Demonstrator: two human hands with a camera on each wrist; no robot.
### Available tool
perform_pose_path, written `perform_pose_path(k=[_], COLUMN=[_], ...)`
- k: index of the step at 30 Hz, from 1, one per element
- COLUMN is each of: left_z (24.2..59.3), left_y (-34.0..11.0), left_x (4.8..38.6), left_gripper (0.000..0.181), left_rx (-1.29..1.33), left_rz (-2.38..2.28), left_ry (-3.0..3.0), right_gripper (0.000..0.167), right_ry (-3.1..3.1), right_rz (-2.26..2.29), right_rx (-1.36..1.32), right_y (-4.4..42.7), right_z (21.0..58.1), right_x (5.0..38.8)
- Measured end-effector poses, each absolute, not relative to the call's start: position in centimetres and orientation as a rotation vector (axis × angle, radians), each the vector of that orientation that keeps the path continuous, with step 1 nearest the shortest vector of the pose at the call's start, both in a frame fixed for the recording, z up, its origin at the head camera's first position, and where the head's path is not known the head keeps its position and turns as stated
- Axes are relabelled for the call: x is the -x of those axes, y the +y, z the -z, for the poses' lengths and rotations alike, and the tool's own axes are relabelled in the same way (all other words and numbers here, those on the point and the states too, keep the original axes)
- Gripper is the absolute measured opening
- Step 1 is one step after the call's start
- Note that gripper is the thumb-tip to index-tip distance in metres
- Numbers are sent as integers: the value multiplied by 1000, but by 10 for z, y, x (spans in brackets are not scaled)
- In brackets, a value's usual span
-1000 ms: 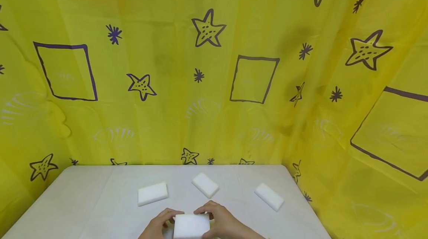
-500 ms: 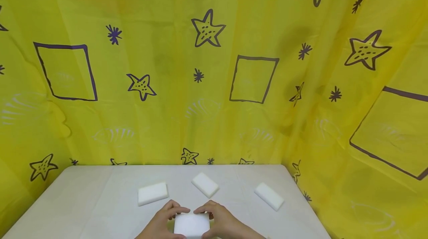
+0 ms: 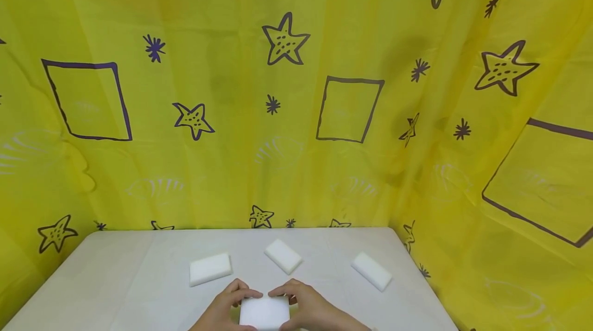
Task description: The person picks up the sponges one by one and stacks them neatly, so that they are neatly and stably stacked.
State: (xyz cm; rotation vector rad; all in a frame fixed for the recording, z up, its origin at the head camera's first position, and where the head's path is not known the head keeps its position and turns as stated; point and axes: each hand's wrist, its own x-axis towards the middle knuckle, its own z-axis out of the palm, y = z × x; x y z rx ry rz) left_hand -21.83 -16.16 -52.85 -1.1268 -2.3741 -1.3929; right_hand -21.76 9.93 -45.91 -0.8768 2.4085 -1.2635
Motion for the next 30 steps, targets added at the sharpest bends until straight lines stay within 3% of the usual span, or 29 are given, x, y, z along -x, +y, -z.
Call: perform_pose_path(k=[18,30], left_z=[528,530], left_y=[-162,-162], left_x=[219,219], left_gripper=[51,50], left_rx=[1132,1142], left_rz=[1410,1415], left_ry=[-2349,-2326], right_gripper=[46,53], right_ry=[2680,3097], right_rz=[1303,1130], right_rx=[678,144], right_y=[181,262], right_z=[445,455], right_x=[244,272])
